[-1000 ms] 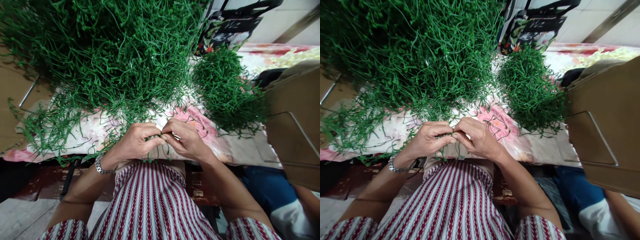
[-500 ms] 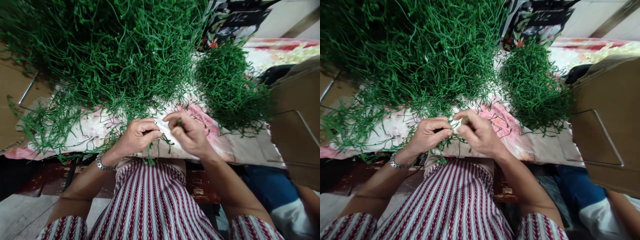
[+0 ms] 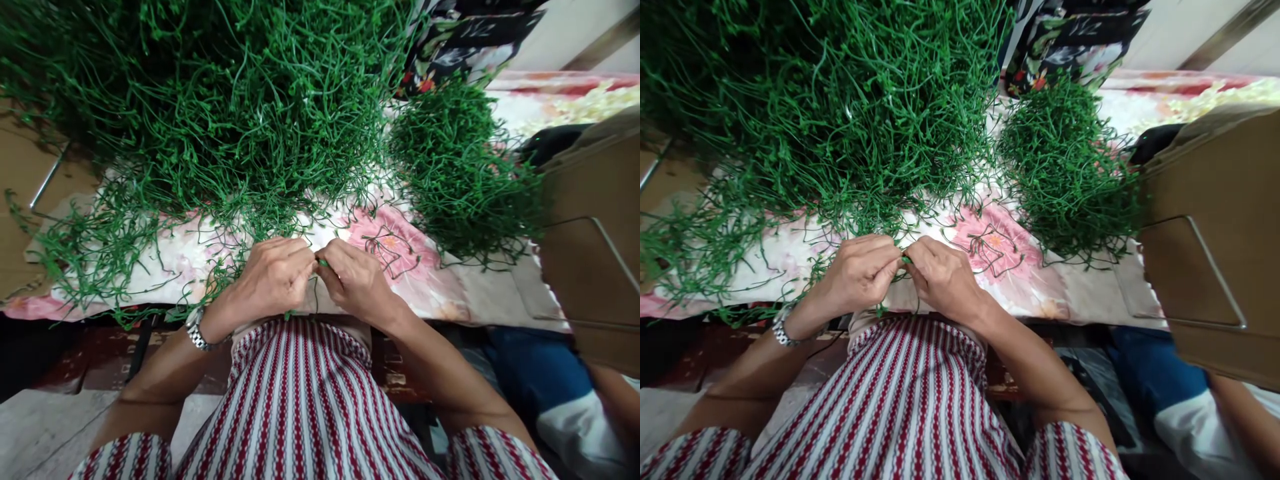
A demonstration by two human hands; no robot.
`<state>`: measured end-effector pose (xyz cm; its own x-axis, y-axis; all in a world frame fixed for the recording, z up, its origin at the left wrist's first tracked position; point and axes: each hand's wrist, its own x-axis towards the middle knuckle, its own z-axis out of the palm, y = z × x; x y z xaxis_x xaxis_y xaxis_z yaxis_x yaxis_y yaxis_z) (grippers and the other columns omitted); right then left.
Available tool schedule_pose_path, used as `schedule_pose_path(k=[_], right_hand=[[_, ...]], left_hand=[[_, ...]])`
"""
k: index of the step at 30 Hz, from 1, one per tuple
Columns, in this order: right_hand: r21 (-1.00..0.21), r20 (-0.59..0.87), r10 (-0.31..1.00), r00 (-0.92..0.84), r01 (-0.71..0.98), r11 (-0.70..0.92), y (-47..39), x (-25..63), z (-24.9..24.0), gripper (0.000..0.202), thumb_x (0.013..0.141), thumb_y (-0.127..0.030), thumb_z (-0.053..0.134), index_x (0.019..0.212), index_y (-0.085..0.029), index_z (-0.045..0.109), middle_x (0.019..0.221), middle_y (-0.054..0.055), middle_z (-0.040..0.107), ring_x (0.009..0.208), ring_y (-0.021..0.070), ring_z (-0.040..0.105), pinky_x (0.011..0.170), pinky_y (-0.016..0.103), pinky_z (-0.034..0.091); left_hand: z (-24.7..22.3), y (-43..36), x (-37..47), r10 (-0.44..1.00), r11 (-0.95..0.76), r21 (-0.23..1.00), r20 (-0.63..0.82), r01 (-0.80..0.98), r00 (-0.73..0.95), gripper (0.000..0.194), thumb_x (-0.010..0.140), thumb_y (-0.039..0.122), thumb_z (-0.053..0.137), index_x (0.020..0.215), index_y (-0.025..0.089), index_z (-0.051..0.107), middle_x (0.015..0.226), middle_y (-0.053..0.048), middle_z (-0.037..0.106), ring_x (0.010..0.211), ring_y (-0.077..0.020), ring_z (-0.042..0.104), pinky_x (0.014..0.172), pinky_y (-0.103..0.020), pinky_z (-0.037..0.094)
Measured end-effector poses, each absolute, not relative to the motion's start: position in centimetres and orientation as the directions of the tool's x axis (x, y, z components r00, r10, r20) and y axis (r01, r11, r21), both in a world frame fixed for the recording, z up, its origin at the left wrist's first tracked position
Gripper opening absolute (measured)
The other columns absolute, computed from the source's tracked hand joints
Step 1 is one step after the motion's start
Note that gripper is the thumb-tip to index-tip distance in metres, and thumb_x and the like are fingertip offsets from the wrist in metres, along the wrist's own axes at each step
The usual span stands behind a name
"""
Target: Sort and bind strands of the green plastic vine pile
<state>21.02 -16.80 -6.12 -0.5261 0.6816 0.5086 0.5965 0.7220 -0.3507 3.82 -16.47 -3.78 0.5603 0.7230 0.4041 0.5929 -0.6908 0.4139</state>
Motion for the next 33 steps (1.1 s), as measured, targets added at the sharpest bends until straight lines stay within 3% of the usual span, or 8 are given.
schedule_pose_path(k=[4,7,9,12,14,22,28,33], right_hand=[[-0.349,0.447,0.616,-0.648,0.508,0.787,-16.6,21.9,-5.4,0.019,0.084,-0.011,0.037,0.070,-0.017,0.049,0.063,0.001,0.046,0.056,0.0111,0.040,0.050,0.024,0.031],[-0.598,0.366,0.511,-0.778,0.224,0.769,-16.1,22.6,-4.5,0.020,0.087,-0.019,0.039,0.071,-0.016,0.051,0.064,0.001,0.049,0.060,0.0097,0.045,0.055,0.022,0.037],[-0.797,0.344,0.469,-0.813,0.011,0.603,-15.6,22.6,-4.2,0.021,0.089,-0.025,0.042,0.073,-0.016,0.052,0.064,0.000,0.051,0.061,0.0088,0.048,0.057,0.021,0.040],[-0.917,0.386,0.560,-0.733,-0.238,0.321,-15.0,22.2,-4.6,0.023,0.089,-0.031,0.044,0.075,-0.015,0.053,0.063,0.000,0.053,0.057,0.0075,0.049,0.055,0.021,0.042],[-0.910,0.414,0.687,-0.597,-0.288,0.298,-14.7,22.1,-5.0,0.024,0.089,-0.034,0.045,0.074,-0.016,0.051,0.070,0.001,0.056,0.061,0.0086,0.051,0.059,0.024,0.044],[-0.913,0.370,0.917,-0.152,0.125,0.389,-15.1,23.3,-4.6,0.015,0.089,-0.029,0.046,0.091,-0.017,0.055,0.061,-0.003,0.044,0.048,0.0066,0.039,0.044,0.021,0.032],[-0.742,0.482,0.839,-0.251,0.392,0.543,-16.1,20.5,-3.9,0.022,0.083,-0.029,0.056,0.100,-0.016,0.055,0.067,-0.002,0.050,0.052,0.0074,0.042,0.049,0.022,0.035],[-0.629,0.544,0.789,-0.286,0.483,0.609,-15.8,19.5,-4.9,0.012,0.082,-0.028,0.056,0.084,-0.016,0.055,0.066,0.000,0.054,0.057,0.0091,0.048,0.052,0.022,0.038]], left_hand=[[-3.8,-16.6,3.5,0.666,-0.740,0.453,0.385,0.498,0.639,0.025,0.080,0.011,0.043,0.055,0.017,0.043,0.053,0.002,0.041,0.051,-0.0100,0.036,0.051,-0.026,0.028],[-3.4,-16.7,3.3,0.575,-0.756,0.594,0.407,0.273,0.709,0.027,0.082,0.012,0.044,0.055,0.017,0.044,0.050,0.002,0.041,0.049,-0.0090,0.038,0.050,-0.024,0.031],[-3.2,-16.7,3.2,0.569,-0.709,0.689,0.432,0.151,0.699,0.026,0.082,0.013,0.046,0.056,0.016,0.047,0.049,0.002,0.043,0.048,-0.0085,0.040,0.049,-0.023,0.032],[-3.2,-16.2,3.2,0.691,-0.595,0.796,0.438,0.109,0.575,0.020,0.083,0.018,0.050,0.064,0.016,0.055,0.053,0.001,0.051,0.048,-0.0084,0.045,0.048,-0.022,0.035],[-3.4,-15.7,3.2,0.802,-0.497,0.852,0.379,0.164,0.461,0.016,0.083,0.022,0.051,0.073,0.016,0.061,0.059,0.000,0.056,0.051,-0.0088,0.048,0.049,-0.021,0.036],[-4.2,-14.2,3.2,0.926,-0.211,0.973,0.168,0.093,0.338,0.020,0.072,0.010,0.047,0.084,0.016,0.063,0.079,-0.002,0.061,0.074,-0.0133,0.055,0.066,-0.024,0.045],[-4.1,-14.6,4.3,0.935,-0.313,0.948,0.297,0.055,0.192,0.020,0.072,0.008,0.053,0.090,0.017,0.058,0.079,0.000,0.057,0.073,-0.0094,0.053,0.066,-0.020,0.045],[-3.8,-15.0,4.8,0.939,-0.323,0.946,0.315,0.040,0.136,0.018,0.068,0.005,0.059,0.081,0.017,0.061,0.073,0.002,0.060,0.066,-0.0081,0.055,0.062,-0.019,0.046]])
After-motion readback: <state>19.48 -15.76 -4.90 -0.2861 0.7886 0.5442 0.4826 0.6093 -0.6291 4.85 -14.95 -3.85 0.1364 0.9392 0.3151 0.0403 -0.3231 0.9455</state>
